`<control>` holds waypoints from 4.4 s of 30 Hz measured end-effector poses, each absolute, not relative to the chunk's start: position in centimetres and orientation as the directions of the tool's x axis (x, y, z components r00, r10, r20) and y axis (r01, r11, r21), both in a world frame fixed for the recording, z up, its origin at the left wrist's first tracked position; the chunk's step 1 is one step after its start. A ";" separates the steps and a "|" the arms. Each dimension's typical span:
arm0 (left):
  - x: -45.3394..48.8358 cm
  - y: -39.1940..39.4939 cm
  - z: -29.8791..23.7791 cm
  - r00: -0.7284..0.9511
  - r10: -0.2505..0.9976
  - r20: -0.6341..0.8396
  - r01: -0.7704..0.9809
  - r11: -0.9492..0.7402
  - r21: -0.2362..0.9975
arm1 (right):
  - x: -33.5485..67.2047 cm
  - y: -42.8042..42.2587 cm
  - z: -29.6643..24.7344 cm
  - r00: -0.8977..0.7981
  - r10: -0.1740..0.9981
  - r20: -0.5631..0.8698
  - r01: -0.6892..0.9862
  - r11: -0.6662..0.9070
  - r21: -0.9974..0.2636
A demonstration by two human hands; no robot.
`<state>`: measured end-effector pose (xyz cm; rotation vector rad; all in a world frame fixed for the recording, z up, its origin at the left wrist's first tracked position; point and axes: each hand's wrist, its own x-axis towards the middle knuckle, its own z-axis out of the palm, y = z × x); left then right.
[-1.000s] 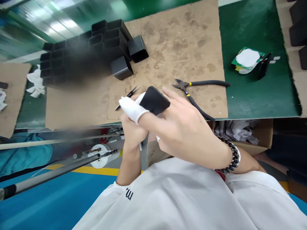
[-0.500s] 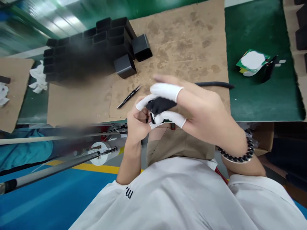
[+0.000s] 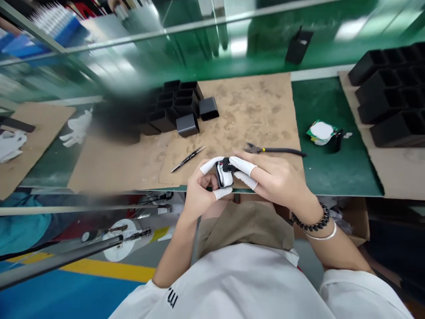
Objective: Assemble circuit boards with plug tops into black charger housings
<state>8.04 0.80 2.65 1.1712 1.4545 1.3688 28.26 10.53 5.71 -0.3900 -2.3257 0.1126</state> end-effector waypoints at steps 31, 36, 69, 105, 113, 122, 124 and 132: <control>13.3 1.3 0.4 -0.511 0.773 0.377 0.394 -0.180 0.901 | 24.7 5.2 9.2 -0.462 0.715 0.525 0.716 0.650 -0.256; 13.3 1.4 0.7 -0.507 0.781 0.365 0.404 -0.159 0.901 | 24.7 5.6 8.8 -0.474 0.717 0.511 0.703 0.658 -0.271; 6.8 -1.6 0.3 -0.491 0.737 0.464 0.693 0.008 0.720 | 22.8 6.7 3.2 -0.519 0.599 0.611 0.509 0.790 -0.342; 8.7 -1.2 4.6 -0.358 0.825 0.436 0.286 -0.348 0.893 | 21.8 5.1 4.6 -0.580 0.740 -0.341 -0.369 -0.612 -0.700; 8.9 -2.0 6.4 -0.352 0.854 0.384 0.182 -0.340 0.923 | 22.6 4.6 4.9 -0.649 0.677 -0.348 -0.258 -0.626 -0.736; 8.9 -2.1 7.4 -0.404 0.891 0.208 -0.097 -0.268 0.958 | 23.2 3.0 6.9 -0.635 0.703 -0.320 -0.284 -0.597 -0.750; 8.8 -2.2 7.4 -0.387 0.906 0.172 -0.175 -0.255 0.951 | 23.1 2.8 7.2 -0.622 0.727 -0.290 -0.297 -0.561 -0.773; 8.3 -2.3 6.6 -0.280 0.950 0.135 -0.322 -0.225 0.920 | 22.3 2.0 7.9 -0.307 0.937 -0.166 -0.317 -0.265 -0.911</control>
